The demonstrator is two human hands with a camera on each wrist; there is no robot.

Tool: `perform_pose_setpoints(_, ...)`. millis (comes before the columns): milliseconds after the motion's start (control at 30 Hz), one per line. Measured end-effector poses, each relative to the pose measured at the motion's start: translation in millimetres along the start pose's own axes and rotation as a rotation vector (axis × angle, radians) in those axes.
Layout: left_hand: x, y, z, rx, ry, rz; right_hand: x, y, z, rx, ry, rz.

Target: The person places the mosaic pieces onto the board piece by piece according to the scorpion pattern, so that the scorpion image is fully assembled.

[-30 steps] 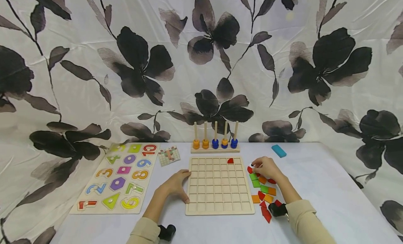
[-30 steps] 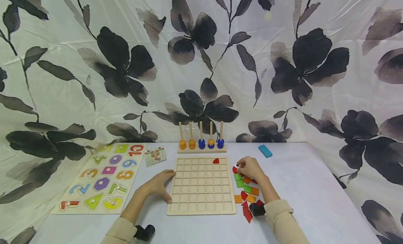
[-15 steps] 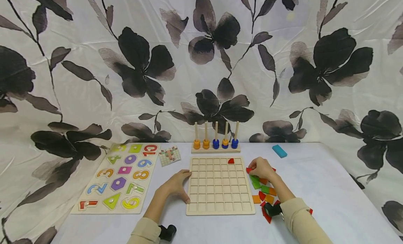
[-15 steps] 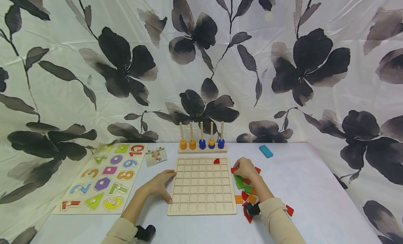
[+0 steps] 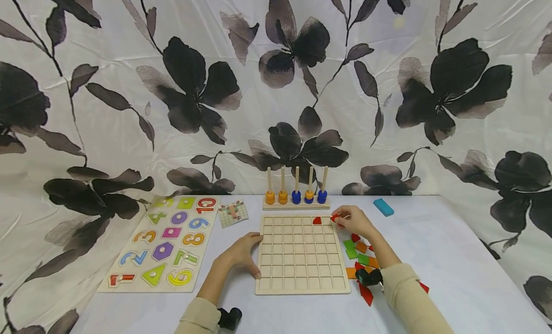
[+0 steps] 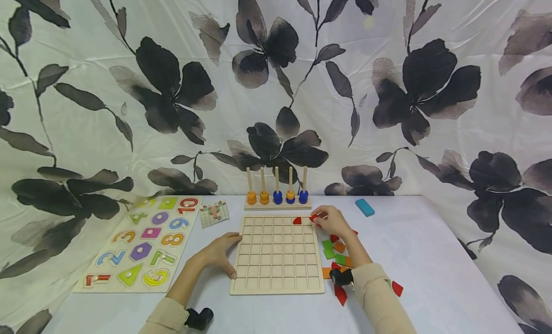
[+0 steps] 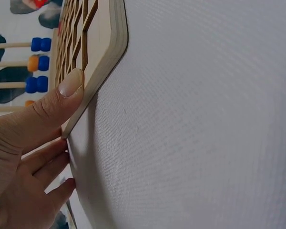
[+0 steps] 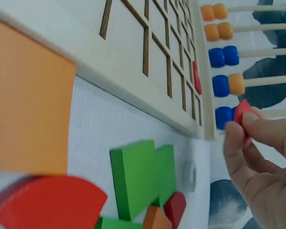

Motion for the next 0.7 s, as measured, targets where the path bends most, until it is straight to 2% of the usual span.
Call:
perform_pose_setpoints(333, -0.5, 0.2, -0.6, 0.007, 0.008, 0.0, -12.6, 10.4, -2.5, 0.064, -0.092, 0.003)
perform_pose_setpoints(433, -0.4, -0.9, -0.8, 0.01, 0.008, 0.0, -16.8, 15.6, -3.4, 0.082, -0.086, 0.025)
perform_pose_setpoints(567, 0.2, -1.9, -0.8, 0.013, 0.016, -0.007, -20.7, 22.2, -3.0, 0.063, -0.028, 0.043)
perform_pose_setpoints(700, 1.0, -1.8, -1.1, 0.02, 0.021, -0.014, -22.1, 26.0, -4.7, 0.114, -0.006, 0.061)
Point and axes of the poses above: each hand's wrist, its own x-axis away from the middle knuckle, its own y-axis out of the palm, z = x × y, the point moved 2 cm from there along -x, towards the middle knuckle, and after that the axes turned 2 degrees about -z, right-handed, at the moved point
